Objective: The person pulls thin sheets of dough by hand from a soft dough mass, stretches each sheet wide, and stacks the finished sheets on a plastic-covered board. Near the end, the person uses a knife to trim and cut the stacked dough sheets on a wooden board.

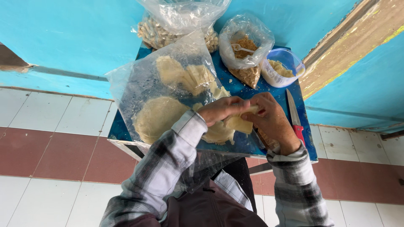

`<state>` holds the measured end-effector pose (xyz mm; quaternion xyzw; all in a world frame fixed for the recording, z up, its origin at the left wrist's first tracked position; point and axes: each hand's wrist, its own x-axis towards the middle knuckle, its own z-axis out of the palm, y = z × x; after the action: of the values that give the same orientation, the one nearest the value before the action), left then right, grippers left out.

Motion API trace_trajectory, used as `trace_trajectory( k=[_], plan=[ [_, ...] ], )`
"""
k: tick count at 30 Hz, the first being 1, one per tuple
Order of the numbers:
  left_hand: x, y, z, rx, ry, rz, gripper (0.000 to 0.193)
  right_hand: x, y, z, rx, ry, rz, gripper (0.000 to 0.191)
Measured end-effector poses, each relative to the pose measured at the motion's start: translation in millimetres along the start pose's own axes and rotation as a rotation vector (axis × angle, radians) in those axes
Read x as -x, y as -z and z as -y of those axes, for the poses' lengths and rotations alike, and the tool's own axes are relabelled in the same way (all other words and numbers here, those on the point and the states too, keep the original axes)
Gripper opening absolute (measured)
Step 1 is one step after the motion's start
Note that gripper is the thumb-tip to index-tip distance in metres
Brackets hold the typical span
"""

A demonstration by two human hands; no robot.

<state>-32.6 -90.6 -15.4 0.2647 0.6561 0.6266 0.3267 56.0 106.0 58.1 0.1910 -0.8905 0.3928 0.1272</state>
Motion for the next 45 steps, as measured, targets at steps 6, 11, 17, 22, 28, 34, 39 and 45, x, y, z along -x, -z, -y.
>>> trace_trajectory(
  k=[6, 11, 17, 22, 28, 34, 39, 45],
  plan=[
    [66, 32, -12, 0.213, -0.191, -0.191, 0.06, 13, -49, -2, -0.184, -0.254, -0.117, 0.027],
    [100, 30, -5, 1.011, -0.257, -0.105, 0.051, 25, -90, 11, 0.368, 0.063, 0.021, 0.045],
    [113, 21, 5, 1.072, -0.291, -0.031, 0.051, 16, -93, 12, 0.458, -0.057, 0.139, 0.053],
    [126, 35, -4, 0.835, -0.303, -0.171, 0.063, 6, -88, 12, 0.337, -0.236, 0.254, 0.06],
    [161, 48, -21, 0.572, -0.259, -0.293, 0.063, 2, -80, 20, 0.485, -0.344, 0.332, 0.057],
    [184, 41, -41, 0.036, -0.291, -0.329, 0.056, -46, -97, 25, 0.407, 0.516, 0.258, 0.072],
    [195, 48, -44, -0.038, -0.358, -0.462, 0.05, -73, -116, 28, 0.604, 0.417, 0.52, 0.064],
    [193, 53, -33, 0.11, -0.312, -0.441, 0.051, -83, -101, 34, 0.612, 0.323, 0.676, 0.042]
  ],
)
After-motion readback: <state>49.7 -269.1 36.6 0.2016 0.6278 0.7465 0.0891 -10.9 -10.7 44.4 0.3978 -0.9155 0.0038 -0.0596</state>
